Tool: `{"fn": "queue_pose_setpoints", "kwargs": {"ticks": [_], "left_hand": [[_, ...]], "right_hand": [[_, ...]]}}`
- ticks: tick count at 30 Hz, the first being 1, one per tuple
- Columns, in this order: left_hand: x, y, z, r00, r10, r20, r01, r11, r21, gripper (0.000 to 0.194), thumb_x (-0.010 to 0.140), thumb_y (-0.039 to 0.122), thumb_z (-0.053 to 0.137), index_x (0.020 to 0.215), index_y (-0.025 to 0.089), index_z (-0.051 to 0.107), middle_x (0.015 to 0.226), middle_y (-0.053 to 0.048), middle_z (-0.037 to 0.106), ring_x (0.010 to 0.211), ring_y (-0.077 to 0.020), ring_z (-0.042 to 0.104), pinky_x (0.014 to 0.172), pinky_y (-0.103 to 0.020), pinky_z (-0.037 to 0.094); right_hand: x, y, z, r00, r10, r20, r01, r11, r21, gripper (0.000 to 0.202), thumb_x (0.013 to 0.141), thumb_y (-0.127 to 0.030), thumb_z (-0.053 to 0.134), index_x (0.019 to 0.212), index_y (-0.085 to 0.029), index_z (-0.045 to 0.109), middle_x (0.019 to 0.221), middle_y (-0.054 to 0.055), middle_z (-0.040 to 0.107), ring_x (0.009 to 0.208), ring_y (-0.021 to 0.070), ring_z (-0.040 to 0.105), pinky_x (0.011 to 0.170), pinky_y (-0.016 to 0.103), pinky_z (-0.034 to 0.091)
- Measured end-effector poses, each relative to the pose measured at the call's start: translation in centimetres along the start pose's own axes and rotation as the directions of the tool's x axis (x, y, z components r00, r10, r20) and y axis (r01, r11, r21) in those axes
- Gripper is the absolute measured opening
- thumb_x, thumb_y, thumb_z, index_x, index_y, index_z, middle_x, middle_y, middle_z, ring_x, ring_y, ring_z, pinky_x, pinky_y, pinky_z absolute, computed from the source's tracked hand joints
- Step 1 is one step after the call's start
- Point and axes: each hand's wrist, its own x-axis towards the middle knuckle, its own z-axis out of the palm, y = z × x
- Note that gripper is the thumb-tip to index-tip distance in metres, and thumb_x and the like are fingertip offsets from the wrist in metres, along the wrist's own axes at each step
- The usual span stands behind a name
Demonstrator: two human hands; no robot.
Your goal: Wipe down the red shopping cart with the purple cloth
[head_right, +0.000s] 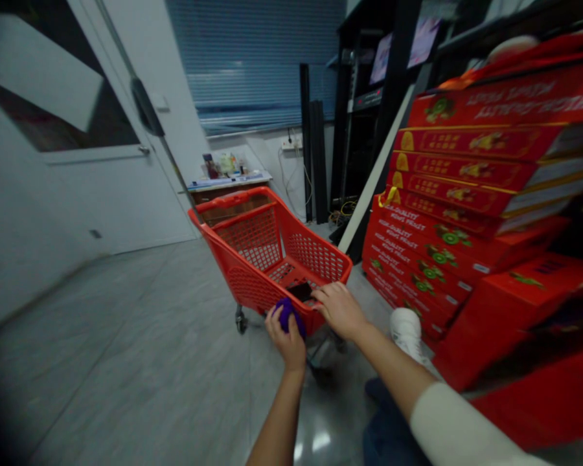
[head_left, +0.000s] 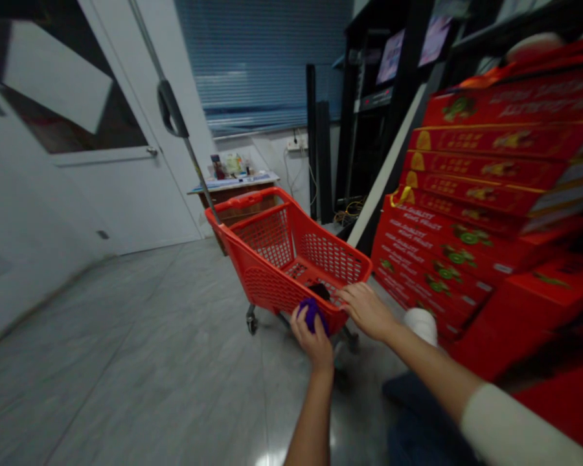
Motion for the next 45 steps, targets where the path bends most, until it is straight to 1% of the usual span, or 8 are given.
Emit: {"fn": "queue_pose_setpoints", "kwargs": {"ticks": [4,11,17,21,25,32,40,45], "left_hand": [[2.9,-1.0,-0.1,0.994,-0.059,-0.093,0.06,0.998,0.013,0.028,0.094,0.038,0.048,0.11,0.018,0.058,0.113,-0.012,0.058,0.112,-0.0216,0.054,0.101,-0.041,0.041],[0.4,-2.4,-2.0,0.962,-0.227,-0.152,0.233,0.972,0.022,0.031,0.092,0.042,0.048,0.109,0.017,0.057,0.111,-0.011,0.056,0.109,-0.0221,0.052,0.1,-0.042,0.04],[4.8,-2.6,-3.9,0.951,-0.257,-0.171,0.255,0.966,-0.031,0.033,0.089,0.045,0.05,0.105,0.017,0.058,0.104,-0.008,0.057,0.103,-0.0207,0.053,0.099,-0.04,0.041],[3.1,-2.2,-3.8,0.938,-0.287,-0.194,0.297,0.954,0.026,0.036,0.09,0.046,0.049,0.109,0.017,0.056,0.107,-0.009,0.055,0.107,-0.0224,0.051,0.101,-0.042,0.039],[1.0,-1.7,-3.1,0.908,-0.3,-0.292,0.331,0.942,0.061,0.037,0.09,0.045,0.047,0.112,0.016,0.054,0.109,-0.011,0.053,0.111,-0.024,0.049,0.103,-0.044,0.038],[4.0,0.0,-2.9,0.885,-0.25,-0.393,0.301,0.951,0.075,0.036,0.09,0.044,0.049,0.113,0.017,0.053,0.114,-0.012,0.052,0.115,-0.0243,0.048,0.104,-0.044,0.038],[-0.6,-1.7,-1.2,0.883,-0.297,-0.364,0.36,0.926,0.117,0.036,0.09,0.044,0.049,0.114,0.017,0.049,0.116,-0.014,0.05,0.119,-0.0273,0.046,0.104,-0.047,0.038],[3.3,-1.6,-2.9,0.843,-0.289,-0.455,0.358,0.931,0.073,0.037,0.09,0.045,0.049,0.114,0.017,0.051,0.112,-0.012,0.052,0.117,-0.0262,0.047,0.106,-0.047,0.036]], "right_hand": [[0.7,-2.4,1.3,0.997,0.058,-0.045,-0.059,0.998,-0.022,0.03,0.096,-0.037,0.048,0.112,-0.019,0.066,0.109,0.01,0.066,0.104,0.0238,0.054,0.096,0.039,0.038],[1.7,-7.1,2.2,0.981,0.176,-0.083,-0.183,0.979,-0.085,0.031,0.095,-0.037,0.049,0.114,-0.019,0.065,0.112,0.012,0.067,0.107,0.0243,0.056,0.097,0.039,0.037],[3.0,-4.2,-0.5,0.993,0.01,0.12,0.004,0.993,-0.116,0.039,0.098,-0.045,0.041,0.119,-0.021,0.064,0.118,0.009,0.068,0.114,0.0243,0.057,0.097,0.037,0.035],[3.7,-2.3,-1.0,0.965,0.02,0.26,0.011,0.993,-0.12,0.04,0.1,-0.046,0.035,0.119,-0.025,0.063,0.113,0.007,0.07,0.106,0.0222,0.062,0.091,0.035,0.036],[3.8,-3.2,-0.6,0.96,0.114,0.255,-0.071,0.983,-0.169,0.045,0.1,-0.048,0.03,0.123,-0.024,0.06,0.113,0.01,0.07,0.103,0.0228,0.063,0.084,0.034,0.036],[4.0,-5.6,0.1,0.964,0.16,0.214,-0.12,0.975,-0.188,0.046,0.1,-0.052,0.028,0.115,-0.024,0.062,0.106,0.009,0.071,0.098,0.0217,0.064,0.08,0.034,0.035],[4.5,-7.6,0.7,0.946,0.242,0.213,-0.196,0.957,-0.215,0.043,0.1,-0.048,0.026,0.115,-0.021,0.058,0.107,0.011,0.07,0.096,0.0243,0.065,0.082,0.037,0.037],[4.2,-9.0,0.4,0.955,0.23,0.189,-0.212,0.971,-0.114,0.038,0.1,-0.038,0.031,0.124,-0.017,0.051,0.118,0.013,0.066,0.106,0.0238,0.062,0.087,0.035,0.038]]}}
